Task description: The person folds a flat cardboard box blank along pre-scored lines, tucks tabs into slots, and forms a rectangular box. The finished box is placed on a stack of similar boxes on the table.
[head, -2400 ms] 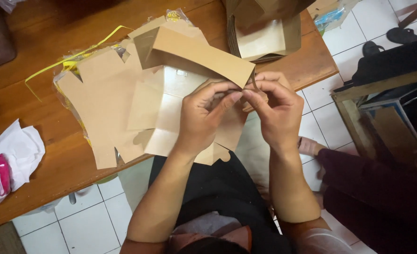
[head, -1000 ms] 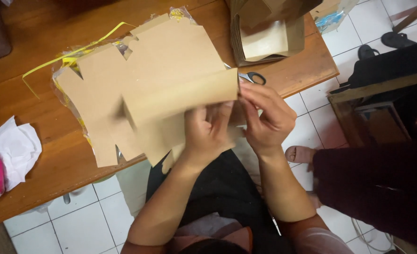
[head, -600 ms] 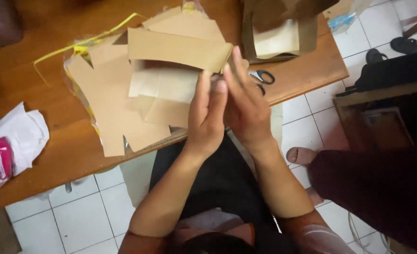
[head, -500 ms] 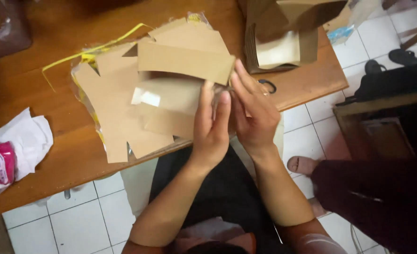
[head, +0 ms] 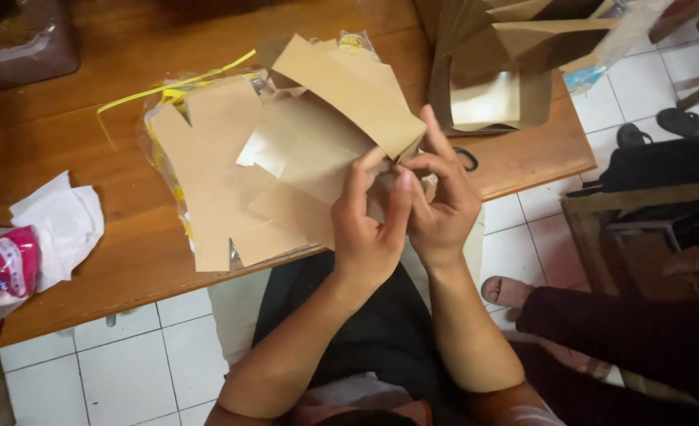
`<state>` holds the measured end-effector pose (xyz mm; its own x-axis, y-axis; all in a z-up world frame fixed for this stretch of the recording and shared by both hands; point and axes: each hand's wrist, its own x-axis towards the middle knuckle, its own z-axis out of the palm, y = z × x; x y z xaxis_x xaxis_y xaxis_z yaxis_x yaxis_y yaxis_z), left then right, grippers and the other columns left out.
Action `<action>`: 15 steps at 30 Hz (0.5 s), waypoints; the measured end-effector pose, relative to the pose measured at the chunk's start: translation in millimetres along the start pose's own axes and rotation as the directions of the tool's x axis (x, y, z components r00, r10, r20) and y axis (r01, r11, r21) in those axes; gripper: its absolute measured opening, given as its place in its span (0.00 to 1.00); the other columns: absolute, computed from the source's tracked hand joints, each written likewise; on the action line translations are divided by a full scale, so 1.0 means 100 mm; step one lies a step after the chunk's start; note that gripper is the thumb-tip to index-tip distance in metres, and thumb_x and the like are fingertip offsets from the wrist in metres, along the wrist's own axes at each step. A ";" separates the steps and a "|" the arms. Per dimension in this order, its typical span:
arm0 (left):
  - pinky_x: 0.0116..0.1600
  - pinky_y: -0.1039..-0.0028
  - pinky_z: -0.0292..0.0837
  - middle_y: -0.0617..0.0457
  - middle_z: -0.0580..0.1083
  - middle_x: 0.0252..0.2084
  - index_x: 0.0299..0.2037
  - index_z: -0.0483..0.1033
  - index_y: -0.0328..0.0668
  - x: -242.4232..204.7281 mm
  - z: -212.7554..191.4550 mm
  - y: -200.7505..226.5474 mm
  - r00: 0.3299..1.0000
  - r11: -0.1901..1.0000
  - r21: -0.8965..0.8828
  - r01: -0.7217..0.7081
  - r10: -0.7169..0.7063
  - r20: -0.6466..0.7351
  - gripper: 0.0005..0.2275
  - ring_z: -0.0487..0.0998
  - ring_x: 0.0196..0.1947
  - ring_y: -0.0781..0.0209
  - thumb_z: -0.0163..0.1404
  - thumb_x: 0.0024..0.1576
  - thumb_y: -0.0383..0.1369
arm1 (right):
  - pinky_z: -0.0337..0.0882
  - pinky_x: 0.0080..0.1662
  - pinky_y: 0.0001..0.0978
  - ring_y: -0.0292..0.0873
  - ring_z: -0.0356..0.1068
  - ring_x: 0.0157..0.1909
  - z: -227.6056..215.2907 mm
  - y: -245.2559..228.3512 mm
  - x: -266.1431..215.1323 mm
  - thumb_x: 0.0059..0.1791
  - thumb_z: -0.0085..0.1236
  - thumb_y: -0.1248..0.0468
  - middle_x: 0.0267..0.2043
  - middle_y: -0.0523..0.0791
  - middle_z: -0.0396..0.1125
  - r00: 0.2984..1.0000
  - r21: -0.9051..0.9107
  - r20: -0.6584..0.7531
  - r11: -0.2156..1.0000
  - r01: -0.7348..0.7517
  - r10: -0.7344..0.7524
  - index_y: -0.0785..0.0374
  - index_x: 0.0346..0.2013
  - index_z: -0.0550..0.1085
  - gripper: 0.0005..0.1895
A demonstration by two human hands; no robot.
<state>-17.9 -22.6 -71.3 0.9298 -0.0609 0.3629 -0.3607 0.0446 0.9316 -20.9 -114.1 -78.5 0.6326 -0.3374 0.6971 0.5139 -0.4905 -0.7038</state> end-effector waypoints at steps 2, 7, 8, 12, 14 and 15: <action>0.57 0.62 0.72 0.43 0.77 0.45 0.55 0.69 0.34 0.03 -0.02 0.03 0.999 0.999 -0.020 0.029 -0.030 -0.019 0.17 0.78 0.49 0.53 0.52 0.59 0.35 | 0.70 0.55 0.38 0.52 0.71 0.56 0.01 -0.01 -0.02 0.52 0.57 0.69 0.60 0.57 0.66 0.999 -0.054 0.025 0.998 0.038 -0.036 0.66 0.34 0.74 0.03; 0.48 0.68 0.74 0.50 0.78 0.36 0.44 0.73 0.38 0.06 -0.11 -0.05 0.982 0.980 -0.105 0.169 -0.177 -0.072 0.14 0.77 0.38 0.66 0.57 0.56 0.38 | 0.70 0.55 0.41 0.56 0.72 0.54 0.13 -0.03 -0.05 0.52 0.58 0.69 0.58 0.56 0.67 0.995 -0.184 0.073 0.979 0.085 -0.072 0.66 0.33 0.71 0.05; 0.45 0.73 0.75 0.55 0.78 0.32 0.40 0.76 0.42 0.05 -0.11 -0.06 0.975 0.976 -0.093 0.195 -0.203 -0.091 0.11 0.77 0.35 0.70 0.59 0.54 0.38 | 0.70 0.54 0.43 0.57 0.72 0.53 0.15 -0.01 -0.07 0.51 0.59 0.70 0.56 0.57 0.68 0.995 -0.187 0.036 0.978 0.096 -0.091 0.67 0.32 0.71 0.06; 0.43 0.72 0.74 0.53 0.75 0.27 0.30 0.78 0.38 0.15 -0.26 -0.02 0.995 0.999 -0.032 0.002 -0.005 -0.095 0.04 0.77 0.31 0.62 0.60 0.52 0.29 | 0.73 0.53 0.46 0.58 0.72 0.51 0.18 -0.02 -0.08 0.48 0.63 0.73 0.52 0.59 0.68 0.989 -0.195 -0.012 0.971 0.140 -0.145 0.70 0.31 0.70 0.08; 0.43 0.74 0.74 0.55 0.74 0.26 0.30 0.78 0.39 0.15 -0.30 -0.06 0.997 1.000 -0.018 -0.026 0.024 -0.079 0.04 0.77 0.30 0.63 0.59 0.53 0.30 | 0.73 0.53 0.47 0.59 0.72 0.50 0.19 0.00 -0.09 0.48 0.63 0.73 0.51 0.60 0.68 0.987 -0.152 -0.010 0.976 0.157 -0.161 0.71 0.33 0.69 0.09; 0.42 0.76 0.74 0.56 0.73 0.25 0.30 0.78 0.41 0.16 -0.31 -0.08 0.997 0.999 -0.007 -0.054 0.053 -0.059 0.05 0.77 0.29 0.64 0.59 0.54 0.31 | 0.73 0.52 0.48 0.60 0.72 0.50 0.20 0.02 -0.09 0.48 0.63 0.74 0.50 0.61 0.68 0.984 -0.113 -0.011 0.978 0.173 -0.176 0.73 0.35 0.68 0.10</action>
<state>1.8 6.8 -74.1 0.9119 0.0003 0.4103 -0.4097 0.0545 0.9106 -14.3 -96.3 -88.9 0.5258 -0.2550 0.8115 0.5468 -0.6294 -0.5521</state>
